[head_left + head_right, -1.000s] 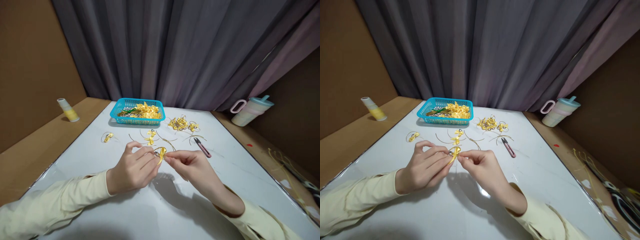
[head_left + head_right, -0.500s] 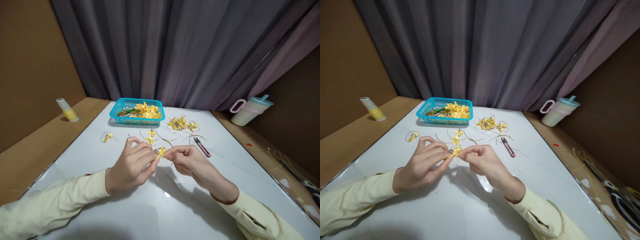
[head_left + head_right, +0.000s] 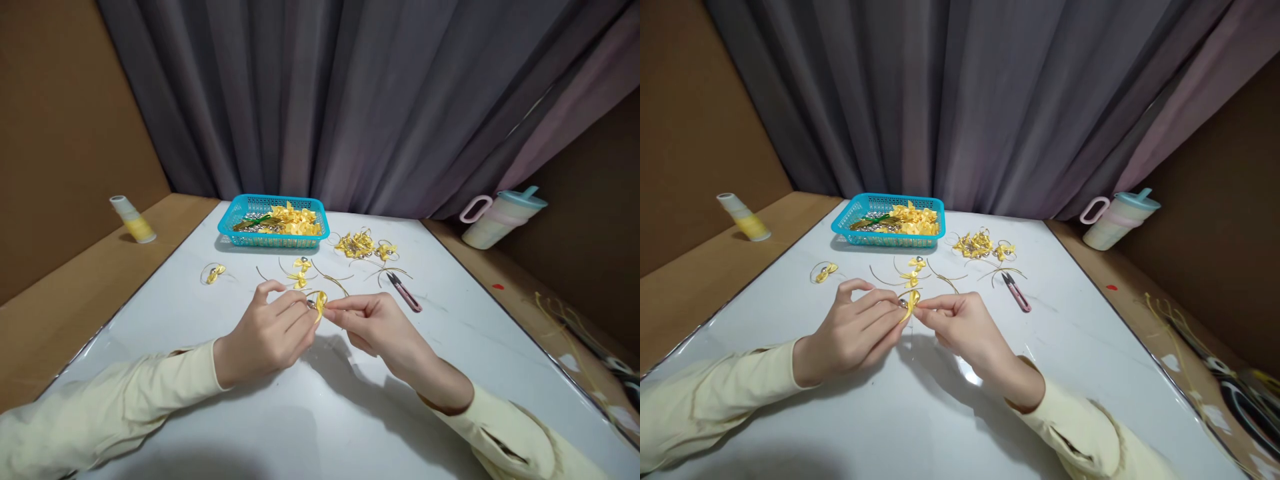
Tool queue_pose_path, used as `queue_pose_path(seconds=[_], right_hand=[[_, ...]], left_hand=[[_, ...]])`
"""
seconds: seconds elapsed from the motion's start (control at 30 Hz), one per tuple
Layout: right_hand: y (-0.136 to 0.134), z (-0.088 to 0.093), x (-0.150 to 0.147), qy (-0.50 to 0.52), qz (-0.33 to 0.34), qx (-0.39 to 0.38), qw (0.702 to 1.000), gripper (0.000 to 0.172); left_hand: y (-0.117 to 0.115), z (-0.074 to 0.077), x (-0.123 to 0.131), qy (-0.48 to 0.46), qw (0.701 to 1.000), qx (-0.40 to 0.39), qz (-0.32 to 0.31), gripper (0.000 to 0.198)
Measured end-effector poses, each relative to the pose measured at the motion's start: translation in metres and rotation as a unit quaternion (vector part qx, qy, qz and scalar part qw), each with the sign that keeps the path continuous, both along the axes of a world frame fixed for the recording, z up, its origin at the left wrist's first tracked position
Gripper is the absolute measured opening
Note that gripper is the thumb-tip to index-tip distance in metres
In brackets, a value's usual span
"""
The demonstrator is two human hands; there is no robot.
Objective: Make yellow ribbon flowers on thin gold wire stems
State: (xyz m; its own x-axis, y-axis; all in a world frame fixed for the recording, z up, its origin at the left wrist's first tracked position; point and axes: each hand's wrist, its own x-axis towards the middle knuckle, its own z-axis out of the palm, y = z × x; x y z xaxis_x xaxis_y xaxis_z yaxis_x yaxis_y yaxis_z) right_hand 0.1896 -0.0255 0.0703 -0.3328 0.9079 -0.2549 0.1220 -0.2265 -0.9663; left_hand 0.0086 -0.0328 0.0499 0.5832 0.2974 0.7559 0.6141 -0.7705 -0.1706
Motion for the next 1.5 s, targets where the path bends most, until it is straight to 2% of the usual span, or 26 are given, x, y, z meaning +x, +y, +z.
queue_pose_path(seconds=[0.2,0.4,0.57,0.73,0.9,0.97,1.07,1.17,1.3,1.5], right_hand=[[-0.001,0.000,-0.003,-0.024,-0.008,0.022,0.999,0.030],[-0.001,0.002,-0.001,-0.132,-0.002,0.118,0.984,0.021],[0.004,0.003,0.004,-0.167,0.034,0.139,0.975,0.017],[0.009,0.008,0.008,-0.176,0.082,0.142,0.971,0.013],[0.008,0.009,0.009,-0.211,0.092,0.226,0.946,0.013],[0.009,0.008,0.009,-0.202,0.094,0.198,0.955,0.017],[0.011,0.009,0.010,-0.164,0.110,0.086,0.977,0.028],[0.013,0.010,0.010,-0.116,0.107,0.022,0.987,0.031],[0.012,0.006,0.006,-0.043,0.072,-0.018,0.996,0.032],[0.012,-0.005,0.001,-0.002,0.021,-0.026,0.999,0.026]], left_hand=[[0.000,-0.001,0.000,0.007,1.000,0.018,0.005,0.015],[0.001,-0.002,-0.001,0.016,1.000,0.008,0.010,0.018],[0.000,0.000,-0.001,-0.003,0.999,-0.050,-0.005,0.019],[-0.001,0.002,-0.001,-0.036,0.988,-0.147,-0.035,0.019],[0.000,0.002,-0.002,-0.060,0.976,-0.205,-0.040,0.021],[0.001,0.003,-0.003,-0.062,0.977,-0.202,-0.035,0.020],[0.002,0.004,-0.003,-0.063,0.980,-0.186,-0.028,0.017],[0.002,0.004,-0.003,-0.061,0.982,-0.176,-0.024,0.017],[0.002,0.003,-0.003,-0.047,0.986,-0.157,-0.019,0.019],[0.003,-0.001,-0.003,-0.030,0.991,-0.125,-0.019,0.019]])
